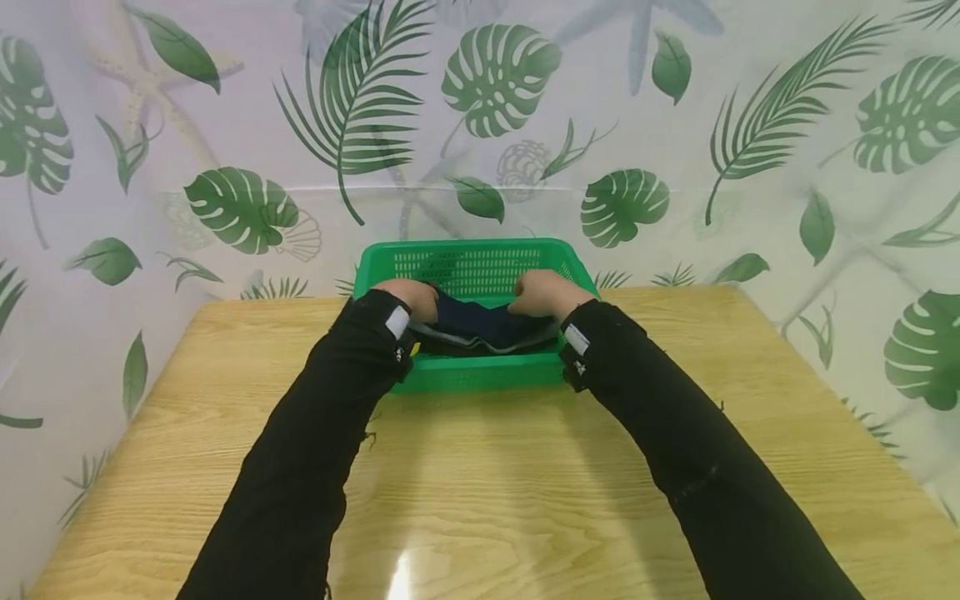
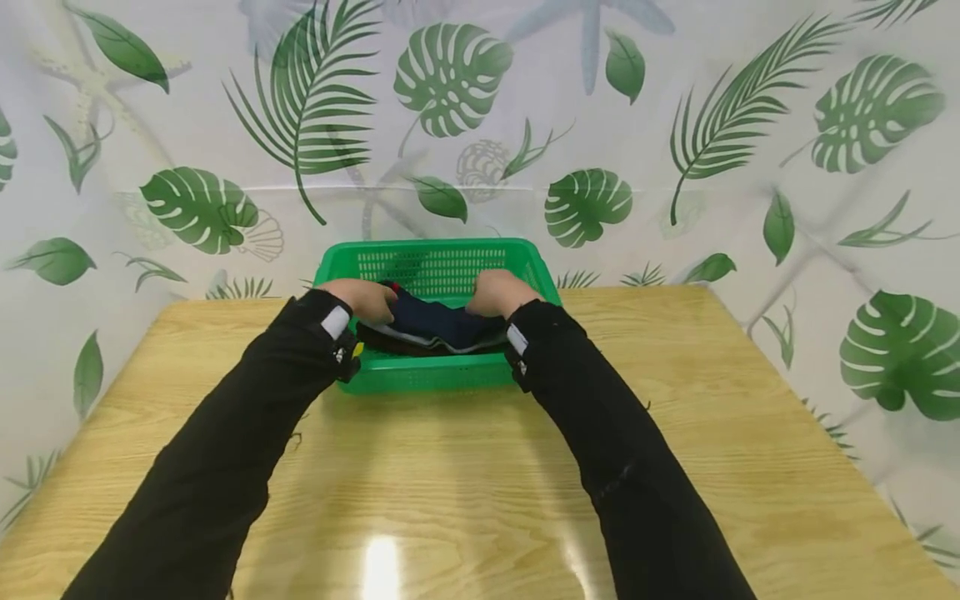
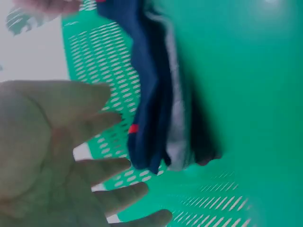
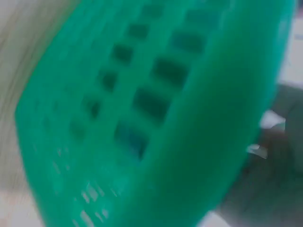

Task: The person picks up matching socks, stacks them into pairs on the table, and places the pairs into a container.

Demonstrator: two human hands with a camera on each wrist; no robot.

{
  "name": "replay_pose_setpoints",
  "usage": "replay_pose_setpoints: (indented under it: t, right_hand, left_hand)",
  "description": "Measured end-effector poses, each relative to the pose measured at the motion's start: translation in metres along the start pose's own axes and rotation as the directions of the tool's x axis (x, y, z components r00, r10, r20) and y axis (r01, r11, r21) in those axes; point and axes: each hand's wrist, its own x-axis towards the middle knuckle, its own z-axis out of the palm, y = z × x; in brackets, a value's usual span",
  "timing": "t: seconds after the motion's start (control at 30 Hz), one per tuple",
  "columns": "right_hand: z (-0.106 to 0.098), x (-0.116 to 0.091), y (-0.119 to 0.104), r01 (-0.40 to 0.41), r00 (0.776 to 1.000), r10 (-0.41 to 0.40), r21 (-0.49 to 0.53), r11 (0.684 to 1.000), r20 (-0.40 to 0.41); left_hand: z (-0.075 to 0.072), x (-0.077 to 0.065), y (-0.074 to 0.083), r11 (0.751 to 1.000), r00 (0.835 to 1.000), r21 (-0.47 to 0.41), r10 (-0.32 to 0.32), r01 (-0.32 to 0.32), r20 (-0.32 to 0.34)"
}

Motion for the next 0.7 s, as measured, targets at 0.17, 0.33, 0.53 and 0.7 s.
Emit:
replay_pose_setpoints:
  t: [0.17, 0.33, 0.53, 0.7]
  right_hand:
    - [0.018, 0.007, -0.019, 0.136, 0.957, -0.129, -0.011, 0.991, 0.259]
    - [0.035, 0.011, -0.013, 0.104, 0.921, -0.075, -0.056, 0.993, 0.381]
    - [0.042, 0.013, -0.007, 0.073, 0.901, -0.064, -0.005, 0.997, 0.429]
    - [0.04, 0.011, -0.005, 0.105, 0.899, -0.092, -0.007, 0.994, 0.429]
  left_hand:
    - [0.05, 0.077, -0.011, 0.981, 1.0, 0.193, -0.002, 0.007, -0.026]
    - [0.07, 0.049, -0.001, 0.988, 0.999, 0.149, -0.023, 0.03, -0.049]
    - [0.046, -0.031, 0.012, 0.999, 1.0, 0.041, -0.004, 0.003, 0.014]
    - [0.046, -0.039, 0.011, 0.989, 0.996, 0.134, 0.065, -0.055, -0.069]
